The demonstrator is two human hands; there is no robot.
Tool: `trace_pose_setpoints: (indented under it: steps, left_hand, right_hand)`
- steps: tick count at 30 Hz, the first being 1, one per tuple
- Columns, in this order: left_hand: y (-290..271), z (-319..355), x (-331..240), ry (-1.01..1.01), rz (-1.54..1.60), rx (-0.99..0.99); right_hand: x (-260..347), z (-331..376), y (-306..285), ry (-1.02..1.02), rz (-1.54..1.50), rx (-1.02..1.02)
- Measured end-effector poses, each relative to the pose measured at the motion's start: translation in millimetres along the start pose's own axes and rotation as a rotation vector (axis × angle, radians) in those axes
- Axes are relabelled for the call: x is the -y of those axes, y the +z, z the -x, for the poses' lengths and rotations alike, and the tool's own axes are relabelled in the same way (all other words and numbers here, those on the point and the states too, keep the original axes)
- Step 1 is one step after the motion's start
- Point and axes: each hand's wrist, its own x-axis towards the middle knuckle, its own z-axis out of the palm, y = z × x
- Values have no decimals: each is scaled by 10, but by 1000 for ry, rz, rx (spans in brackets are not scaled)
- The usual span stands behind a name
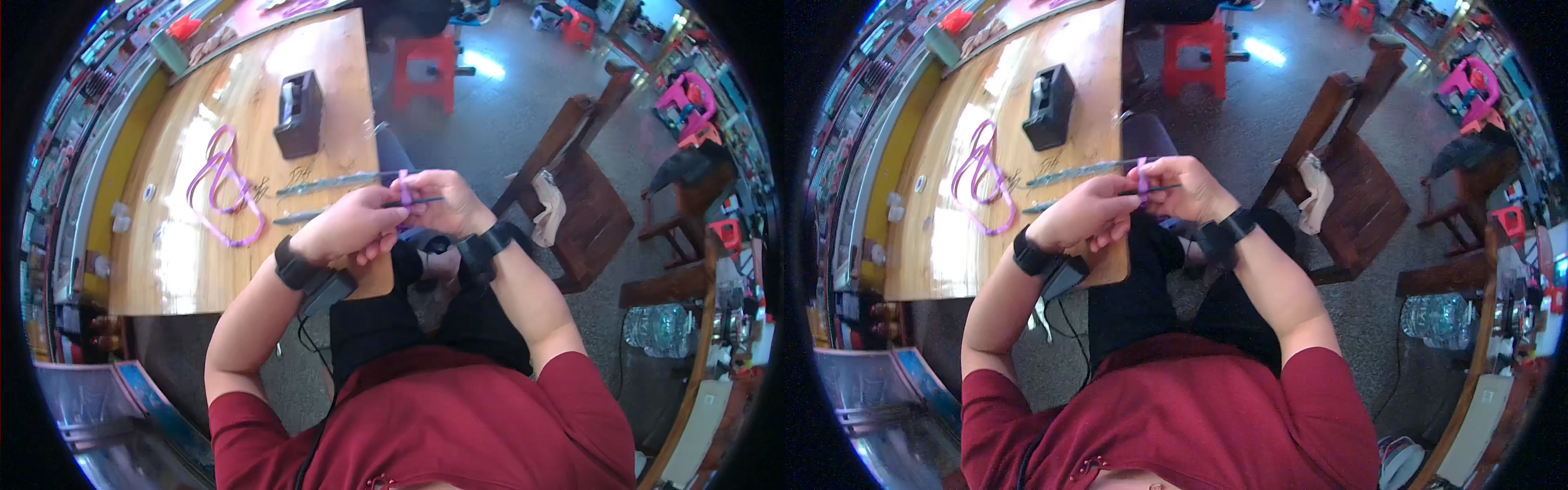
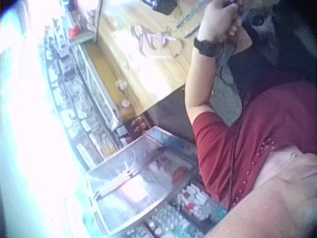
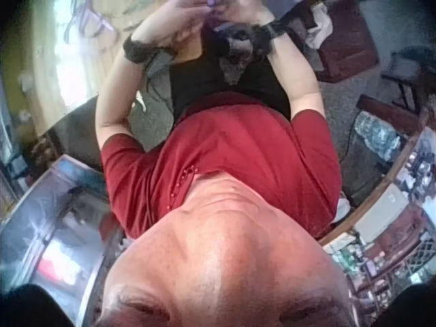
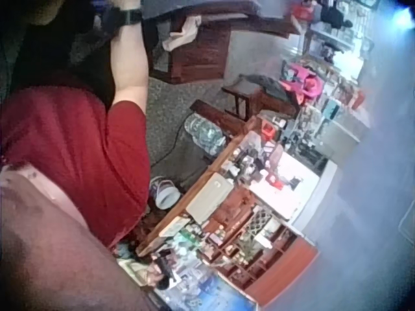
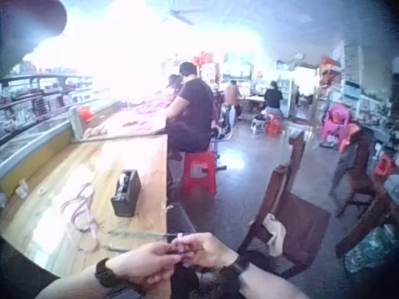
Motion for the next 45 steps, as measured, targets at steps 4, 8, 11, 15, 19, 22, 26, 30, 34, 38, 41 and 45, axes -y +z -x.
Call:
trace_pose_setpoints:
  steps: [4,8,11,15,19,22,26,30,34,38,41,45]
  left_hand:
    - [-25,134,43,-16,87,-39]
    - [-5,140,81,-39,84,-59]
    - [28,137,41,-24,84,-49]
    - [4,116,97,-30,87,-45]
    - [-7,88,106,-2,109,-44]
    - [-83,52,145,7,95,-7]
    - [-55,99,96,19,111,-42]
    - [-66,58,124,14,88,-34]
    - [-90,36,149,2,80,-15]
    - [-29,46,46,44,67,15]
    - [-68,87,101,35,70,17]
    - [-16,146,97,-15,112,-51]
  right_hand:
    - [-203,-140,-126,-47,8,164]
    - [-383,-148,-51,-81,-34,119]
    - [-551,-252,-151,-156,-137,205]
    - [-697,-375,-197,-163,-322,350]
    - [-630,-400,-261,-221,-268,315]
    - [-654,-381,-177,-169,-299,155]
    - [-581,-261,-275,-175,-10,329]
    - [-381,-14,-220,-210,-41,61]
    - [-224,29,-20,-184,-3,-38]
    - [-156,48,-23,-163,53,-15]
    - [-273,-89,16,-106,20,109]
    - [-344,-100,-6,-84,-67,139]
